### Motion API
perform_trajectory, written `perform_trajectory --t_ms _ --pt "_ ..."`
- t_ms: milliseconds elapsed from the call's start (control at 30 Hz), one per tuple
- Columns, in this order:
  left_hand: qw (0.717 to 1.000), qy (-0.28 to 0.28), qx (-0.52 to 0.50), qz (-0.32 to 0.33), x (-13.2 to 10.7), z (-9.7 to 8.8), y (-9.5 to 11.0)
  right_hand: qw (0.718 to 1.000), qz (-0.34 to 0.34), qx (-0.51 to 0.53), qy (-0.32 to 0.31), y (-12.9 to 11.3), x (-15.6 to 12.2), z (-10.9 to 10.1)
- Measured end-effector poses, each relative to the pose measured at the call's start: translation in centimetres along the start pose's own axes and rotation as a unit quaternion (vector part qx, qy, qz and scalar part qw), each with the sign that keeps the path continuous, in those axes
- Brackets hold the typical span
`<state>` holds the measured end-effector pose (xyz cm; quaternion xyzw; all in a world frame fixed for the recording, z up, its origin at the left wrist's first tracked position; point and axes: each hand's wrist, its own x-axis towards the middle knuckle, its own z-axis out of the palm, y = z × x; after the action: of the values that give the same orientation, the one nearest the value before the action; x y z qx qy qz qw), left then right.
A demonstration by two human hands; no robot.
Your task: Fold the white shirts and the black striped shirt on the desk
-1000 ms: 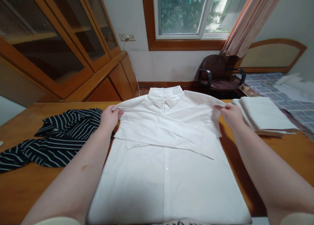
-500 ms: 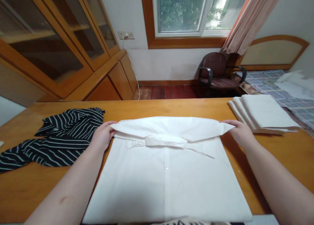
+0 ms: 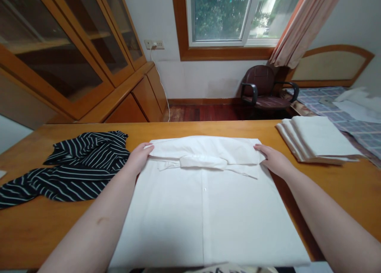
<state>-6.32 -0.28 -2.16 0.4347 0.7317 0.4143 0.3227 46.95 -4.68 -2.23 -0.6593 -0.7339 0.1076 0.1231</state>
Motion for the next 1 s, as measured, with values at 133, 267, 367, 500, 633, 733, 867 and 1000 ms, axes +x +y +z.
perform_trajectory --t_ms 133,267,367,500,633,733,867,1000 --pt "1.0 -0.024 0.004 0.019 1.1 0.9 0.5 0.999 0.009 0.043 -0.005 1.8 3.0 0.4" --pt "0.992 -0.013 0.091 0.081 2.0 1.3 0.8 0.998 0.004 0.062 0.012 2.4 5.1 1.0" --pt "0.983 -0.014 0.138 0.12 2.6 1.7 1.1 0.999 -0.003 0.034 0.025 2.1 5.5 1.2" --pt "0.98 0.004 0.143 0.141 3.2 2.5 1.7 1.0 -0.004 0.011 0.024 1.4 5.3 1.1" --pt "0.98 0.014 0.137 0.142 3.6 2.9 1.7 1.0 -0.003 0.002 0.025 1.4 5.2 1.0" --pt "0.979 0.016 0.116 0.168 3.7 2.9 1.1 1.0 0.0 0.003 0.024 1.6 5.5 1.1" --pt "0.974 0.04 0.093 0.203 3.9 2.8 0.3 0.999 0.036 0.014 0.028 1.7 6.0 1.2" --pt "0.98 0.046 0.076 0.18 3.9 2.8 0.2 0.995 0.056 0.02 0.083 1.7 6.0 1.7"
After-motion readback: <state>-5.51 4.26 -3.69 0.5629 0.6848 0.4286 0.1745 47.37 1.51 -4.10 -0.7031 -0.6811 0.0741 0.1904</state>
